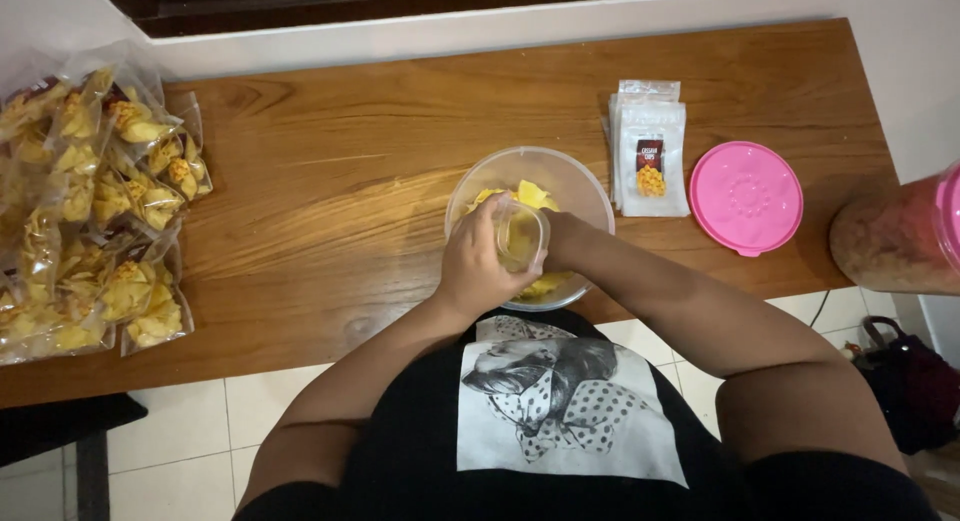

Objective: Manually packing cassava chips from a large bowl into small individual plastic bags.

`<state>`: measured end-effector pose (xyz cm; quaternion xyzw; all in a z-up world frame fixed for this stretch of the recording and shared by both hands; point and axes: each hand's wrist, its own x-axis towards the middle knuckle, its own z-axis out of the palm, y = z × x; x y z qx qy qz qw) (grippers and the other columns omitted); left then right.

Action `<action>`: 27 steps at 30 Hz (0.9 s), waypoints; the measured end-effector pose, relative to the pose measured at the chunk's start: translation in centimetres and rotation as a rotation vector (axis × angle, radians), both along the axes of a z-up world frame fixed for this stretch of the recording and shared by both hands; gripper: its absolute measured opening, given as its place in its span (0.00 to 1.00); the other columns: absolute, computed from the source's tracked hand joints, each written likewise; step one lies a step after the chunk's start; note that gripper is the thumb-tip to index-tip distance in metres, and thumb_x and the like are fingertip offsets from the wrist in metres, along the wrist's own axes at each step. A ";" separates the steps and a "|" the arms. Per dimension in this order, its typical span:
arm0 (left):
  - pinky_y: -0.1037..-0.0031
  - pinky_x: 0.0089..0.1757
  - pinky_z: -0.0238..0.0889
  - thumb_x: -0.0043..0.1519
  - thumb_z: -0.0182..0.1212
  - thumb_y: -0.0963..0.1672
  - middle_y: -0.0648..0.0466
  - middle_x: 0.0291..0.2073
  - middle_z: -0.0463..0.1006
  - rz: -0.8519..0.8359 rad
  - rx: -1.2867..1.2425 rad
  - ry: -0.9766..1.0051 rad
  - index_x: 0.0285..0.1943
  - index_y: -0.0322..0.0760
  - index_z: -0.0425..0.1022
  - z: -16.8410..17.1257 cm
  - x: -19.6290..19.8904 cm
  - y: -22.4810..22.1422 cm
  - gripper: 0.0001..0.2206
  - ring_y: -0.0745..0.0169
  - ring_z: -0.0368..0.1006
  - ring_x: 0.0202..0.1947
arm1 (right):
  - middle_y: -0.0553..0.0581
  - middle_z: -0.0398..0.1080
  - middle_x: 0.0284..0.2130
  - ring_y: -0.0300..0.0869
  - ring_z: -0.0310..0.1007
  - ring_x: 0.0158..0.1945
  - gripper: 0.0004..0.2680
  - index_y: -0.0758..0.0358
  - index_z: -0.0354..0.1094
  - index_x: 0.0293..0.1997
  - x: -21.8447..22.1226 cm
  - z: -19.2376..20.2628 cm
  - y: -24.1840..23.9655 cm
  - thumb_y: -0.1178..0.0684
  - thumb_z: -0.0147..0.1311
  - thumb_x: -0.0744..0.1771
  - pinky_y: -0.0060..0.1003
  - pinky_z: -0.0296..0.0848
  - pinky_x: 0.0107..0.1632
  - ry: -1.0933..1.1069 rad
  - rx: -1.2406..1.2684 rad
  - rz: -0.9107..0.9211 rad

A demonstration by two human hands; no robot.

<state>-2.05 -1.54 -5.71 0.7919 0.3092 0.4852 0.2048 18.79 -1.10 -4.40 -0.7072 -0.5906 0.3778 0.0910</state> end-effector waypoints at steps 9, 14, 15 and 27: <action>0.59 0.49 0.70 0.45 0.71 0.54 0.43 0.44 0.77 0.026 0.033 0.000 0.61 0.27 0.66 -0.8 0.1 0.1 0.38 0.44 0.78 0.45 | 0.58 0.76 0.38 0.43 0.79 0.25 0.14 0.42 0.76 0.48 1.0 -1.2 -0.5 0.58 0.64 0.60 0.29 0.76 0.26 0.136 -0.056 -0.033; 0.58 0.50 0.69 0.43 0.73 0.52 0.40 0.45 0.77 0.000 -0.006 0.007 0.61 0.26 0.66 0.5 -0.1 -0.1 0.39 0.41 0.78 0.45 | 0.62 0.74 0.38 0.47 0.80 0.27 0.14 0.51 0.75 0.48 1.2 3.7 -1.6 0.63 0.64 0.60 0.33 0.80 0.27 0.281 0.002 -0.064; 0.57 0.50 0.69 0.44 0.72 0.53 0.39 0.45 0.77 -0.021 -0.025 0.001 0.60 0.25 0.66 0.6 0.0 -0.1 0.39 0.40 0.78 0.45 | 0.68 0.72 0.39 0.54 0.81 0.32 0.13 0.62 0.75 0.47 1.3 6.2 -2.1 0.67 0.63 0.61 0.40 0.83 0.31 0.384 0.090 -0.109; 0.62 0.51 0.69 0.42 0.71 0.52 0.45 0.45 0.78 -0.042 -0.050 0.024 0.62 0.29 0.66 0.1 -0.2 0.0 0.39 0.46 0.78 0.46 | 0.65 0.71 0.30 0.43 0.73 0.26 0.11 0.70 0.75 0.43 -1.6 15.8 -5.6 0.70 0.64 0.59 0.36 0.81 0.27 0.547 0.323 -0.095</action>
